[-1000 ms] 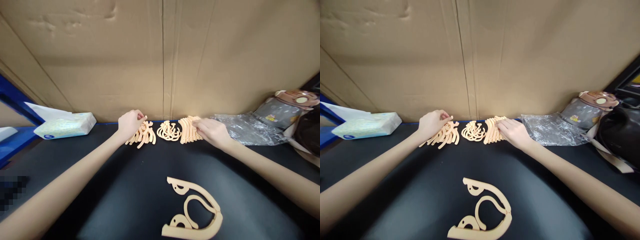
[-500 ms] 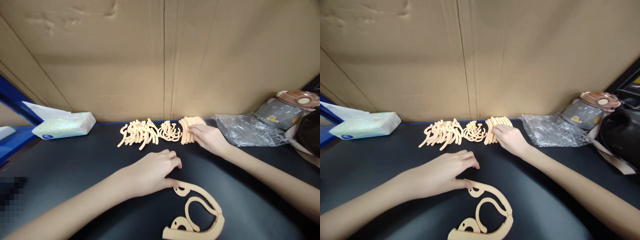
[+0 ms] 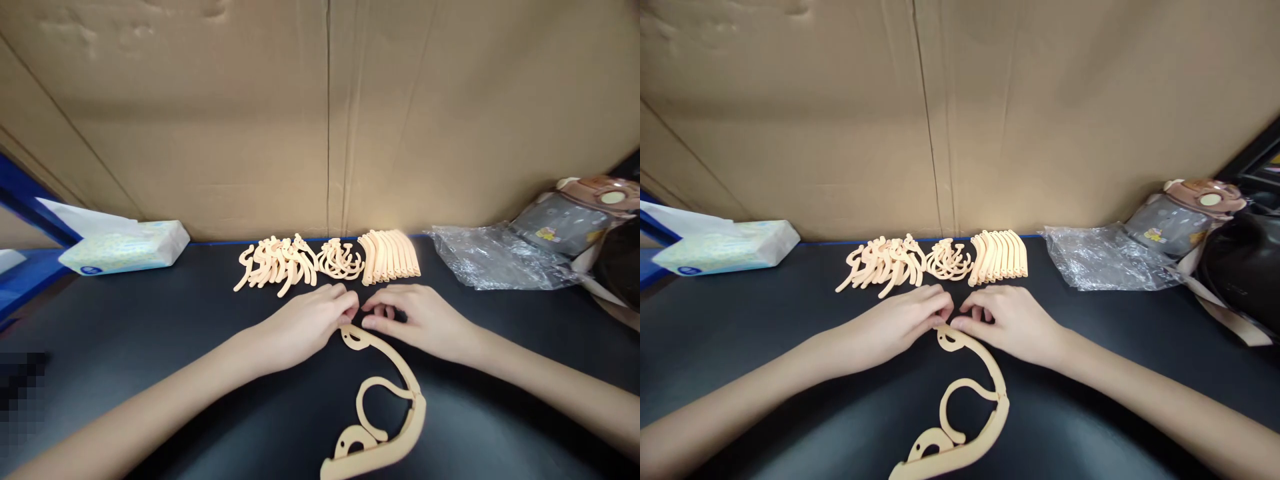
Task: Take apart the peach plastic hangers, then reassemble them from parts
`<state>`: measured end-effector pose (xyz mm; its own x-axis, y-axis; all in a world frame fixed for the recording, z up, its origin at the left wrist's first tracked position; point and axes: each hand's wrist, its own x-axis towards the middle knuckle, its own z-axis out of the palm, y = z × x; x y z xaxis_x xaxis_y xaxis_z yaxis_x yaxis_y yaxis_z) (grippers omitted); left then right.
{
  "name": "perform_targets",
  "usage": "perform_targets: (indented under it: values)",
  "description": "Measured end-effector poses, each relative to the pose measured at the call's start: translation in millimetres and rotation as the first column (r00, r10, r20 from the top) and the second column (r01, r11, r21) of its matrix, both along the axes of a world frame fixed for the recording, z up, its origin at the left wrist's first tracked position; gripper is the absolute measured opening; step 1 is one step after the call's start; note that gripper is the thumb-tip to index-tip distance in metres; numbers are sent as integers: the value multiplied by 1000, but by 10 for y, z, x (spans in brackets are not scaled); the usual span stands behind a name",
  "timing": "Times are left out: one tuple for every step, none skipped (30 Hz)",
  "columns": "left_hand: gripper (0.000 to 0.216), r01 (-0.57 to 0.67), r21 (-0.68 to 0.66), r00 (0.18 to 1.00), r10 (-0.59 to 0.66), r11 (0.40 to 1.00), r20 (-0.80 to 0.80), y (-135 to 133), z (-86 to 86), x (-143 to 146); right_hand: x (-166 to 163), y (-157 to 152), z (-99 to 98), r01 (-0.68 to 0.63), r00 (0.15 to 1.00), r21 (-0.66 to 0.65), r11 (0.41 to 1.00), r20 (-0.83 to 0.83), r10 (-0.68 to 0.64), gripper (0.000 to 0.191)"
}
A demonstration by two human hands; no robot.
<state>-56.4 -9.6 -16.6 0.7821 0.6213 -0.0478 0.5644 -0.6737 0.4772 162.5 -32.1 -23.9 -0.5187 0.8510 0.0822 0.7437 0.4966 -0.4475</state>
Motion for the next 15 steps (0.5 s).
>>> perform_targets:
  values:
    - [16,-32,-15,999,32,999,23,18,0,-6,-31,-45,-3,-1,1000,-54,999,1,2,28]
    - [14,-53,-40,998,55,998,40,31,3,-10,-57,-78,-12,-3,1000,-82,997,13,4,28]
    - [10,-62,-68,997,66,996,48,40,8,-13,-78,-101,-25,-6,999,-88,996,32,9,27]
    - [10,-61,-91,997,65,994,47,44,12,-14,-94,-115,-39,-9,998,-82,997,55,13,24]
    - [16,-54,-105,998,58,993,36,43,15,-14,-107,-123,-52,-9,997,-71,997,76,14,20]
    - [23,-47,-110,999,50,993,19,39,16,-12,-117,-127,-62,-5,996,-59,998,91,10,16]
    - [27,-47,-112,999,47,993,3,35,13,-10,-124,-129,-70,2,995,-52,999,96,3,11]
    - [28,-56,-113,998,55,992,-9,31,8,-8,-128,-129,-76,9,996,-51,999,89,-5,8]
    - [24,-75,-117,997,73,990,-14,29,0,-7,-130,-129,-80,17,997,-54,998,74,-13,7]
    - [18,-97,-126,995,97,987,-12,30,-10,-7,-132,-130,-83,23,998,-58,998,55,-20,6]
    - [13,-117,-141,993,117,983,-6,34,-22,-10,-132,-131,-87,24,999,-62,998,35,-22,7]
    - [10,-130,-156,991,132,979,1,41,-34,-13,-132,-132,-90,25,1000,-67,997,19,-24,8]
    - [10,-135,-168,990,138,976,8,48,-46,-19,-132,-135,-94,26,1000,-69,997,8,-26,9]
    - [11,-137,-178,990,142,974,14,55,-57,-24,-133,-139,-98,28,1000,-69,997,2,-28,9]
    - [11,-142,-189,989,149,972,22,61,-67,-30,-135,-144,-101,31,1000,-65,997,-1,-31,10]
